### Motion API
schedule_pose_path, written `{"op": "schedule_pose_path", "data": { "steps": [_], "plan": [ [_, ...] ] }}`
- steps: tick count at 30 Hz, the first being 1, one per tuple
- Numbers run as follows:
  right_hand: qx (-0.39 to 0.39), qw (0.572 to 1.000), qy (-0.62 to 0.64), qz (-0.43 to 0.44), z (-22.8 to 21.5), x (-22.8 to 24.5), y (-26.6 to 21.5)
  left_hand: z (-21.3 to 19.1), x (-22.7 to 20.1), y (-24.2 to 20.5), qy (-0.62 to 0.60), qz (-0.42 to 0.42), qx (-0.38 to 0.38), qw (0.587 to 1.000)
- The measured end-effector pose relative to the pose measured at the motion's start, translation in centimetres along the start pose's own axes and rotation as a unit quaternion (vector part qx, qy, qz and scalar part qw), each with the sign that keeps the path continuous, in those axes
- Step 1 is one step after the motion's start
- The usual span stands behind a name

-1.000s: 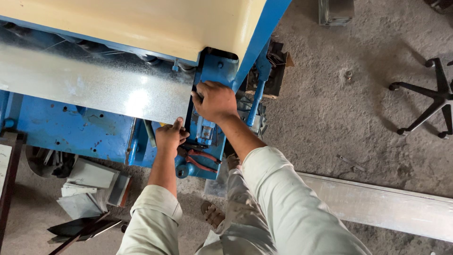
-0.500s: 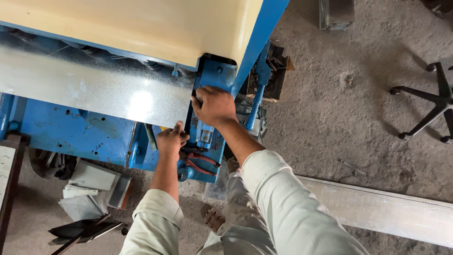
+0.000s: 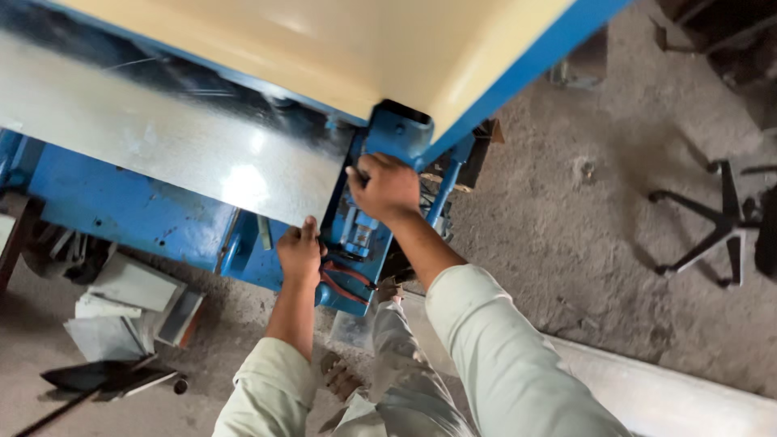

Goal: The person repeatedly feeds long metal sheets into a blue manual bending machine, operates the lever to bend the edges, and removes the bent pieces. The person stacks the finished bent metal sheets on the floor beside the machine.

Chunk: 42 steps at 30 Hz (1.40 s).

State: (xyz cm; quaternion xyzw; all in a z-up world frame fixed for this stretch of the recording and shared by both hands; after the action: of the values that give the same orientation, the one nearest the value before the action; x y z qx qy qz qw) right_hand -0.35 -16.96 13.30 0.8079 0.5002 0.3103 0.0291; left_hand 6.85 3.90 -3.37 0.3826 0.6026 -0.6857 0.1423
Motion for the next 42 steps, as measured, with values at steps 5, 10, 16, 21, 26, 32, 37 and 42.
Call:
{"op": "schedule_pose_path", "data": {
  "steps": [5,10,16,21,26,32,37,42],
  "plan": [
    [0.036,0.999,-0.027,0.019,0.6,-0.5,0.0,-5.4,1.9,-3.3,0.025,0.007,-0.007,1.000],
    [-0.007,0.998,-0.043,-0.036,0.3,0.1,0.1,-10.7,3.0,-5.9,0.052,-0.017,-0.015,0.998],
    [0.020,0.997,-0.064,-0.034,0.9,-0.1,0.2,-14.3,5.5,-6.0,0.159,-0.047,-0.035,0.986],
    [0.020,0.997,-0.060,-0.043,1.1,-0.4,-0.1,-14.1,7.7,-3.5,0.056,-0.065,-0.039,0.996],
    [0.020,0.997,-0.061,-0.052,1.2,-0.2,0.1,-12.2,8.3,-2.5,-0.028,-0.088,-0.026,0.995],
    [0.041,0.997,-0.065,-0.026,1.3,-0.8,-0.1,-12.4,8.5,-2.4,-0.053,0.007,-0.096,0.994],
    [-0.003,0.998,-0.031,-0.051,1.9,-2.3,-0.7,-12.6,7.3,-5.3,-0.158,0.005,-0.079,0.984],
    [-0.033,0.997,0.027,-0.064,2.6,-4.9,-1.4,-18.1,2.8,-13.0,-0.077,0.053,-0.104,0.990]
  ]
}}
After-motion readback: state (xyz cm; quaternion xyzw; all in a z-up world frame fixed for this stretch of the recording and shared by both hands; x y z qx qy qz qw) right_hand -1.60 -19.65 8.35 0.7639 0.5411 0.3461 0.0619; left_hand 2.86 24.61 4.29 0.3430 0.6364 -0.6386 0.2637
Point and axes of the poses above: each hand's wrist, its own y-axis towards the middle knuckle, its own z-axis out of the palm, x = y × z, the point moved 7 cm from there along y, towards the middle knuckle, and after that the axes turned 11 degrees about -z, right-handed, at the moved point
